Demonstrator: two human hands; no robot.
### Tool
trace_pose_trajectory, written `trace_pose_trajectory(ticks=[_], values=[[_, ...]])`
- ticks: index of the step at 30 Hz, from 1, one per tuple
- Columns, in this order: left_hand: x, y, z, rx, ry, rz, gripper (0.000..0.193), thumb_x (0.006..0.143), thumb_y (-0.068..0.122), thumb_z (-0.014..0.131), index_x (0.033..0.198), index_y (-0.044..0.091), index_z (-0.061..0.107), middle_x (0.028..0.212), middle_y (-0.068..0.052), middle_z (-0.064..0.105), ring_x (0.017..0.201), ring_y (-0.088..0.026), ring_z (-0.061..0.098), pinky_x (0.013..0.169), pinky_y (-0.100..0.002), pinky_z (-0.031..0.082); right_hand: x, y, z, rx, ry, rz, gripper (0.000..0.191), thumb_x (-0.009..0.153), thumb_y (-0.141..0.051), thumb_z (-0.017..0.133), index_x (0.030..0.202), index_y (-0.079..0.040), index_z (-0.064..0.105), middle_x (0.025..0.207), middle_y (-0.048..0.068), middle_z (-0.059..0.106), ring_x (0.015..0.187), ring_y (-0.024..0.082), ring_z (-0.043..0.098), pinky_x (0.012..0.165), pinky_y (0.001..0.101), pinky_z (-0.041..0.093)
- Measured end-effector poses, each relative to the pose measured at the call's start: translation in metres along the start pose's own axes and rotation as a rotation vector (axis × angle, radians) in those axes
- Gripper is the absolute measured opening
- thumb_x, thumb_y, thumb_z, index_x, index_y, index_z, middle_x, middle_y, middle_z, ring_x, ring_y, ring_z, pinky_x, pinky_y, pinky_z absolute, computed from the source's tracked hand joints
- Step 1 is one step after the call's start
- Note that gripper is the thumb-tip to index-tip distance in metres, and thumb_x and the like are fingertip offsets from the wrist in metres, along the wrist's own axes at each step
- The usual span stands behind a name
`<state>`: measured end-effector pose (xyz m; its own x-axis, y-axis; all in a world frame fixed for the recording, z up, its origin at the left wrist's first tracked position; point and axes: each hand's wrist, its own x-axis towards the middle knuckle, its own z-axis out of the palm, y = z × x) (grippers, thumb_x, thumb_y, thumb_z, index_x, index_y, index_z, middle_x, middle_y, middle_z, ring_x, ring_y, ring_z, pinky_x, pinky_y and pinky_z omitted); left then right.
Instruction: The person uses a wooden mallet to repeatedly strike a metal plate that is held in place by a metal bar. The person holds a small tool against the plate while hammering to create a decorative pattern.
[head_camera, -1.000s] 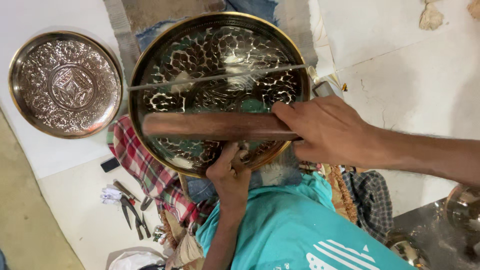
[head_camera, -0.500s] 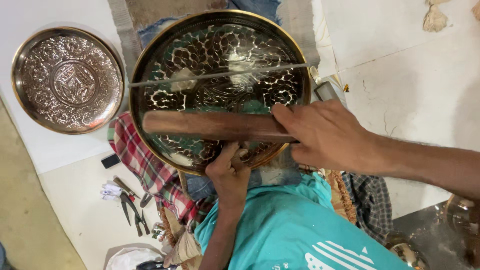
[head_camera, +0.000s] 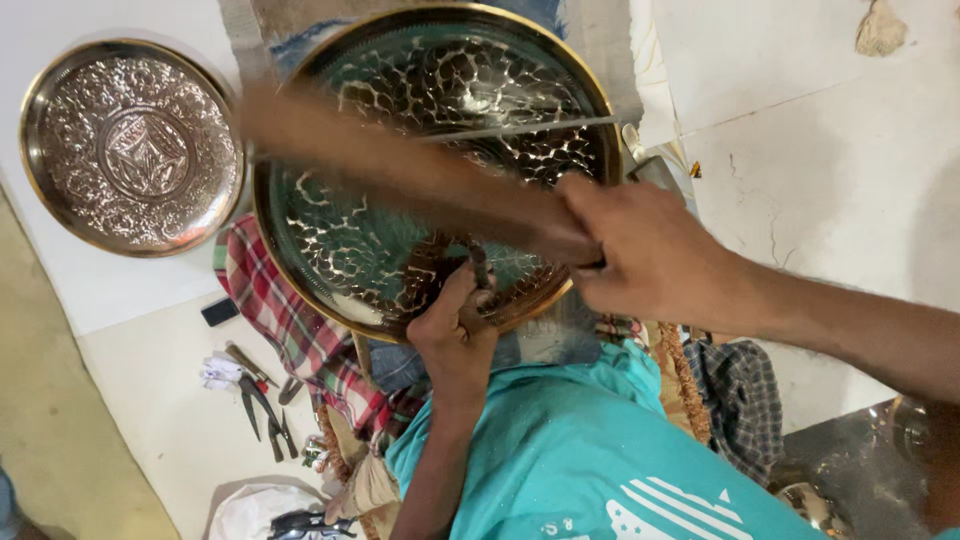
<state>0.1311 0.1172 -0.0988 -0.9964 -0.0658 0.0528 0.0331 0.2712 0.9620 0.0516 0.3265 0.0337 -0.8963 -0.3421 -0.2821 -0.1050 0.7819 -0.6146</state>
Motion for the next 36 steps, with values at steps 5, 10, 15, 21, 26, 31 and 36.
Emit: trace_pose_trajectory(ticks=[5, 10, 15, 21, 26, 31, 36], values=[[0.001, -0.009, 0.006, -0.02, 0.042, 0.06, 0.037, 0.085, -0.02, 0.051, 0.115, -0.007, 0.068, 0.106, -0.018, 0.076, 0.093, -0.018, 0.075, 0.084, -0.029, 0.063, 0.001, 0.001, -0.002, -0.084, -0.115, 0.02, 0.048, 0.061, -0.012, 0.068, 0.107, -0.006, 0.056, 0.067, 0.018, 0.064, 0.062, 0.04, 0.067, 0.054, 0.0555, 0.047], [0.002, -0.008, 0.002, 0.1, -0.007, 0.026, 0.042, 0.078, -0.019, 0.052, 0.112, -0.004, 0.071, 0.098, -0.015, 0.079, 0.089, -0.016, 0.078, 0.079, -0.028, 0.061, -0.001, 0.004, 0.003, -0.164, -0.128, 0.025, 0.05, 0.066, -0.015, 0.072, 0.11, -0.003, 0.051, 0.064, 0.021, 0.063, 0.063, 0.043, 0.066, 0.058, 0.055, 0.049], [0.002, -0.001, 0.001, 0.02, -0.027, -0.013, 0.049, 0.079, -0.019, 0.049, 0.121, -0.004, 0.069, 0.101, -0.016, 0.077, 0.091, -0.018, 0.076, 0.084, -0.028, 0.062, -0.002, 0.01, 0.003, 0.029, -0.063, 0.055, 0.042, 0.063, -0.015, 0.07, 0.099, -0.002, 0.052, 0.065, 0.021, 0.065, 0.062, 0.041, 0.069, 0.055, 0.0522, 0.051], [0.001, -0.008, -0.002, 0.105, -0.033, 0.072, 0.051, 0.075, -0.017, 0.053, 0.122, -0.004, 0.069, 0.108, -0.018, 0.076, 0.095, -0.02, 0.077, 0.083, -0.029, 0.059, -0.006, 0.005, 0.003, -0.086, -0.061, -0.039, 0.049, 0.063, -0.013, 0.071, 0.106, 0.0, 0.053, 0.071, 0.022, 0.065, 0.066, 0.045, 0.065, 0.055, 0.0558, 0.047], [-0.002, -0.013, -0.002, 0.097, -0.056, -0.003, 0.055, 0.074, -0.016, 0.057, 0.126, -0.003, 0.069, 0.114, -0.018, 0.077, 0.08, -0.019, 0.072, 0.072, -0.027, 0.055, -0.004, 0.006, 0.006, -0.194, -0.223, 0.032, 0.062, 0.06, -0.01, 0.07, 0.119, -0.002, 0.051, 0.069, 0.022, 0.063, 0.068, 0.046, 0.064, 0.058, 0.0574, 0.045], [-0.002, -0.01, -0.007, 0.066, -0.139, -0.12, 0.059, 0.068, -0.016, 0.058, 0.125, -0.004, 0.069, 0.112, -0.019, 0.079, 0.062, -0.018, 0.061, 0.06, -0.027, 0.051, -0.007, 0.014, 0.007, -0.087, -0.164, 0.015, 0.048, 0.061, -0.01, 0.069, 0.106, 0.0, 0.052, 0.068, 0.023, 0.062, 0.066, 0.046, 0.064, 0.056, 0.0559, 0.046], [-0.001, -0.009, -0.003, 0.094, -0.083, -0.011, 0.056, 0.071, -0.016, 0.055, 0.124, -0.006, 0.069, 0.112, -0.021, 0.077, 0.089, -0.017, 0.075, 0.073, -0.026, 0.057, -0.01, 0.017, 0.011, -0.019, -0.201, 0.14, 0.042, 0.064, -0.009, 0.067, 0.101, 0.0, 0.052, 0.064, 0.022, 0.061, 0.062, 0.043, 0.066, 0.054, 0.0534, 0.048]])
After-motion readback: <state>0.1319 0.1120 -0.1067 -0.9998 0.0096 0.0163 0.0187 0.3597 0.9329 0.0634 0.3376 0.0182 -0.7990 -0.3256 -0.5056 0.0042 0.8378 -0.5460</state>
